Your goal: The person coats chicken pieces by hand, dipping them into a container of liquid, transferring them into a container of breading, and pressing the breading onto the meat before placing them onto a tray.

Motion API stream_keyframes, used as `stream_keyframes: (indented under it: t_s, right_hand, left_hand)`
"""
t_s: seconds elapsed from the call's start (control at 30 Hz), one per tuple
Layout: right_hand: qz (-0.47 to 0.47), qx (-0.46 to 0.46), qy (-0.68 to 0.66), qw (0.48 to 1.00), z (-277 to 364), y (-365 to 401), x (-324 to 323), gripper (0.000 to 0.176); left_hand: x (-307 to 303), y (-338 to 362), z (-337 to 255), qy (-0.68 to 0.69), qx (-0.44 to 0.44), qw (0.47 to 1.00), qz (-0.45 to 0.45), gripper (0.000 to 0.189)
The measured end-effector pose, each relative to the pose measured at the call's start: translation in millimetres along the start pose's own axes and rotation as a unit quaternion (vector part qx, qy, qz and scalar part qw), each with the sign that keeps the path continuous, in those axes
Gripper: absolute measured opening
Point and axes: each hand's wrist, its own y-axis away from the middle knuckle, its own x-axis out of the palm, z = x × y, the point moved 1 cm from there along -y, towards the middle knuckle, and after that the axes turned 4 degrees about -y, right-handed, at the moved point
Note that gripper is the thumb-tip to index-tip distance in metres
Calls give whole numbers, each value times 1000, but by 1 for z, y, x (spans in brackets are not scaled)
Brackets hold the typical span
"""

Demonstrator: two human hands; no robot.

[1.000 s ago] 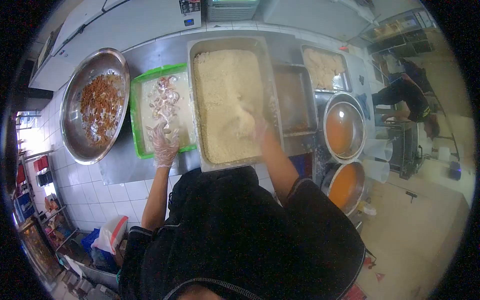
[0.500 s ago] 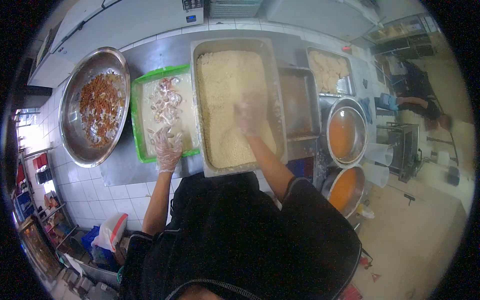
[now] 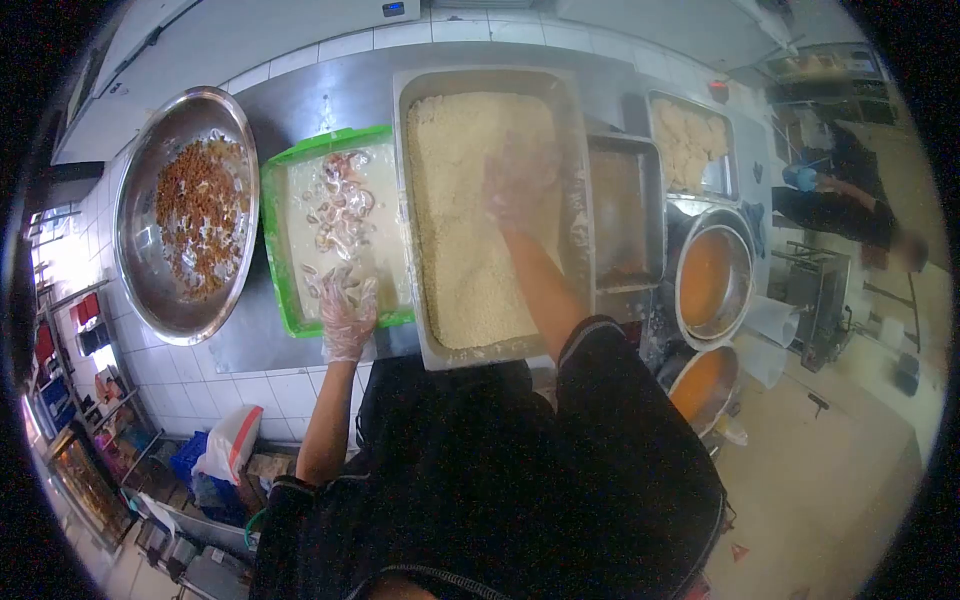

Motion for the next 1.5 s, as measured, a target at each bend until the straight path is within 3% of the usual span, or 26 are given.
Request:
stream_keyframes:
  t_s: [0.07, 0.2, 0.3, 0.37, 0.4, 0.47, 0.57, 0.6, 0.63, 0.77, 0.87, 0.97, 1.07, 1.17, 1.23, 1.27, 1.33, 1.43, 1.5]
  right_hand:
    - [-17, 29, 31, 999, -3, -3, 23, 70]
    - [4, -56, -38, 998, -11, 3, 22, 71]
    - [-3, -70, -92, 993, -11, 25, 31, 73]
    - [-31, -63, -44, 997, -24, 2, 26, 74]
    - [-27, -47, -1, 999, -15, 6, 20, 74]
    - [27, 22, -43, 998, -3, 2, 7, 79]
    - [133, 3, -81, 988, 0, -3, 1, 79]
    - [105, -6, -97, 990, 2, -11, 8, 78]
    - [79, -8, -113, 990, 1, -11, 10, 78]
    - [57, -38, -157, 985, -1, -2, 5, 75]
    - [35, 25, -122, 992, 10, 6, -11, 69]
    - [92, -30, -70, 993, -5, 36, -8, 73]
    - [218, 10, -69, 973, -1, 38, -16, 77]
    - [83, -35, -131, 987, -12, 49, 11, 75]
    - [133, 50, -109, 984, -1, 24, -13, 76]
    - [113, 66, -121, 984, 1, 12, -13, 77]
    - [87, 77, -155, 981, 4, -7, -2, 77]
    - [114, 69, -101, 986, 1, -15, 17, 76]
    - [148, 67, -94, 982, 0, -19, 9, 76]
  left_hand:
    - [-2, -4, -3, -6, 9, 1000, 3, 51]
    - [3, -2, 3, 9, -10, 1000, 21, 52]
    - [0, 6, 5, -30, 38, 999, -22, 47]
    - [4, 12, 13, 19, -49, 997, 55, 56]
    - [-1, 8, 5, 27, -33, 997, 57, 55]
    - [-6, 3, 3, 19, 10, 999, 36, 55]
    - [3, 4, 6, 37, 14, 999, 29, 56]
    - [5, 3, 9, 50, -2, 998, 30, 57]
    - [0, -3, -2, -26, 68, 997, -3, 57]
    - [-3, -3, -11, 49, -9, 999, 19, 54]
    - [-4, -5, -8, 1, 69, 998, -5, 53]
    - [-6, -6, -14, 9, 45, 999, 0, 52]
    - [-1, -4, -4, -15, 28, 999, 24, 53]
    - [1, 4, -3, -26, -6, 999, 41, 56]
    - [9, 10, 11, -10, 14, 1000, 4, 58]
    - [9, 9, 18, -3, 21, 1000, 23, 59]
    - [10, 9, 20, 14, 3, 999, 48, 59]
    - [6, 4, 6, 75, -67, 992, 71, 58]
    - [17, 6, 20, 62, -28, 997, 45, 56]
